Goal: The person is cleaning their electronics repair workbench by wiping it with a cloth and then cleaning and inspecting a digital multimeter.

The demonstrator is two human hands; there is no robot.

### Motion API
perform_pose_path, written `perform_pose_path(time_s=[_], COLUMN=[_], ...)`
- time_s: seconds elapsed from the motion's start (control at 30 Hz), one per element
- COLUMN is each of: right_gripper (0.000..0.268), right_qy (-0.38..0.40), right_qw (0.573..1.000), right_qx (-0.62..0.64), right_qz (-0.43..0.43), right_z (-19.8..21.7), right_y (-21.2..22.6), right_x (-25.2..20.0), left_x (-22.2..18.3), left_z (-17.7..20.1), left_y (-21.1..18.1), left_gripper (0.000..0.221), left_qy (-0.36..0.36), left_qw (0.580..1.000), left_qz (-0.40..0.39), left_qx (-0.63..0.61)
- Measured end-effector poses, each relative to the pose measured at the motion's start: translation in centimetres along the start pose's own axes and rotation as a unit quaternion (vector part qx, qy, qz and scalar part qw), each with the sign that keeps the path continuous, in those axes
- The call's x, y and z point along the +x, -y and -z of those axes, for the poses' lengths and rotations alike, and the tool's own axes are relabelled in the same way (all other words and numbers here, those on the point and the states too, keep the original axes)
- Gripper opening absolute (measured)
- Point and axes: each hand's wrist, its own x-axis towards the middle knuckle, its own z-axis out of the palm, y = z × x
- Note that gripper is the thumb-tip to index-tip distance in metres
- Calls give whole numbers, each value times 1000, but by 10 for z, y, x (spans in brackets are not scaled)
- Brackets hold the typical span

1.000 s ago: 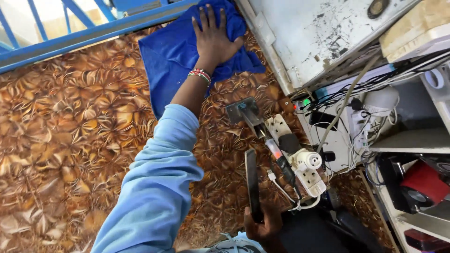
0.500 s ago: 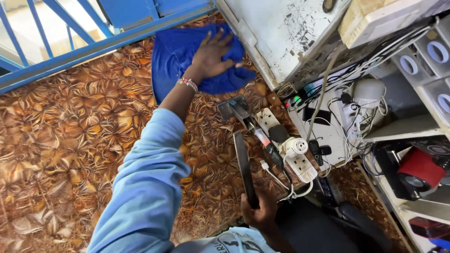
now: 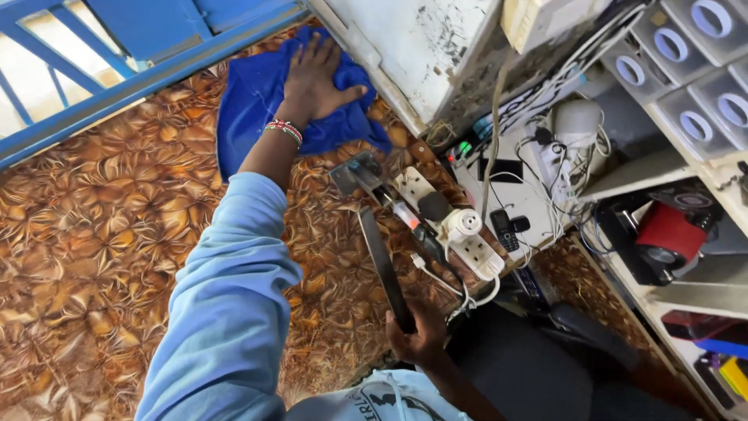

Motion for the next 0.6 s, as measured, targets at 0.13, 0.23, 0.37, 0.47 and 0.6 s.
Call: perform_pose_path(time_s=[0.13, 0.23, 0.37, 0.47, 0.6], right_gripper=[19, 19, 19, 17, 15], right_qy=[13, -4, 2, -9, -43], right_qw=[1000, 1000, 999, 998, 993], right_qx=[5, -4, 31, 29, 65], right_qz=[-7, 13, 18, 52, 85], right_z=[0, 1, 2, 1, -11], right_y=[-7, -2, 3, 6, -6], right_x=[-11, -6, -3, 0, -7], left_x=[-21, -48, -67, -98, -121], left_z=[-9, -9, -14, 17, -3], left_y=[-8, -27, -43, -81, -90], left_gripper=[112, 99, 78, 65, 71], left_qy=[-150, -93, -85, 45, 53], left_qw=[980, 986, 996, 998, 939], left_qz=[102, 140, 29, -10, 70], left_qx=[81, -1, -9, -51, -332])
